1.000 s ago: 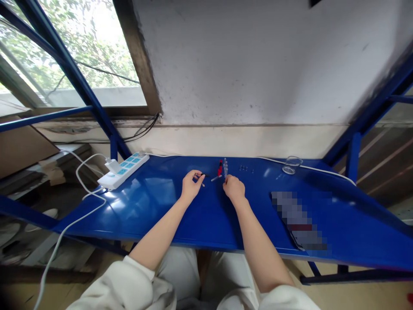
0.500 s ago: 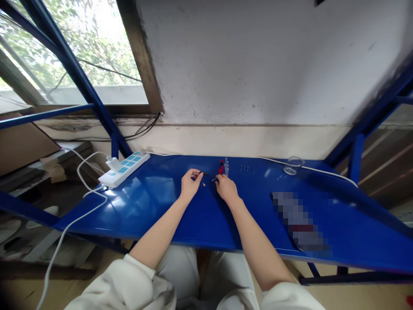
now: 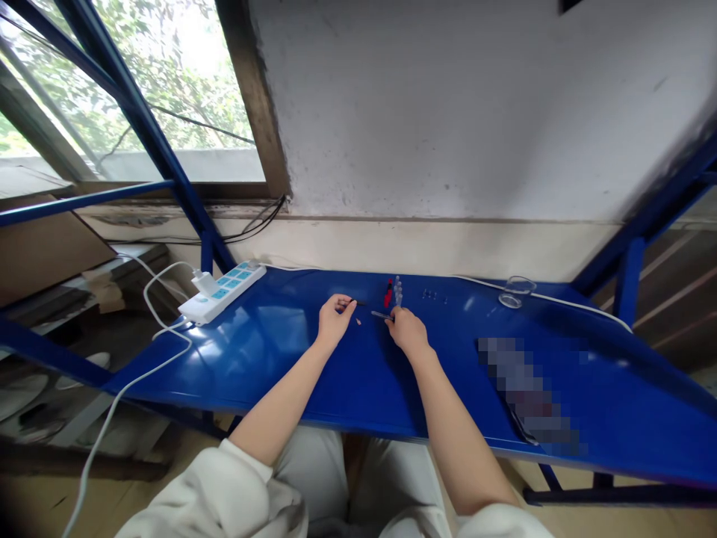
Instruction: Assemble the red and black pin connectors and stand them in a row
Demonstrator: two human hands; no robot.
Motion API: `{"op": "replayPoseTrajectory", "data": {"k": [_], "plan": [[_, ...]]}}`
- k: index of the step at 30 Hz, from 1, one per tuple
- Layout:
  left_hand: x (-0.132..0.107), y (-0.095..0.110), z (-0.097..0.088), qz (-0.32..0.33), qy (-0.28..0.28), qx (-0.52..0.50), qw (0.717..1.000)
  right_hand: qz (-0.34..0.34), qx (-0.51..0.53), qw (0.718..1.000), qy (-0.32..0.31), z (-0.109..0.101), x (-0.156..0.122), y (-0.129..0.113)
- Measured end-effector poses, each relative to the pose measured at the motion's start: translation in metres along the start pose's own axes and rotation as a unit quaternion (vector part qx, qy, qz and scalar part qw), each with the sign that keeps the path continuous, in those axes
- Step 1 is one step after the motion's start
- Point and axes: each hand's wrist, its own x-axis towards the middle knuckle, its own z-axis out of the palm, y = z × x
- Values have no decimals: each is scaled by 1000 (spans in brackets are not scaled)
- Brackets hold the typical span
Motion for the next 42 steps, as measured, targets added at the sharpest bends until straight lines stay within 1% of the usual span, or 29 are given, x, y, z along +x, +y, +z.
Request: {"op": "replayPoseTrajectory", "data": {"k": [2, 5, 8, 12, 15, 19, 26, 29, 35, 38, 40, 42], "plan": [[1, -2, 1, -13, -5, -7, 1000, -7, 7, 1000, 1, 0, 0, -1], [3, -6, 1, -29, -8, -27, 999, -30, 43, 998, 35, -2, -1, -5], [5, -10, 2, -38, 11, -45, 998, -71, 96, 990, 78, -4, -1, -7], [6, -9, 1, -63, 31, -92, 993, -108, 131, 980, 107, -4, -1, -8], [6, -4, 0, -87, 35, -124, 988, -119, 143, 976, 117, -4, -1, -9], [6, 1, -2, -108, 42, -137, 984, -126, 149, 973, 127, -4, -2, -10], [5, 3, -4, -121, 47, -140, 982, -141, 145, 970, 134, -2, -1, -9], [6, 0, -3, -111, 47, -137, 983, -149, 137, 969, 142, -2, -2, -9], [8, -9, -1, -66, 51, -109, 991, -162, 90, 970, 158, -4, -3, -10], [8, -9, -1, -58, 44, -116, 991, -170, 85, 968, 165, -4, -3, -9], [7, -8, -1, -41, 26, -123, 991, -177, 90, 965, 170, -4, -3, -10], [4, -7, 1, -16, -17, -118, 993, -177, 96, 964, 175, -4, -3, -11]]}}
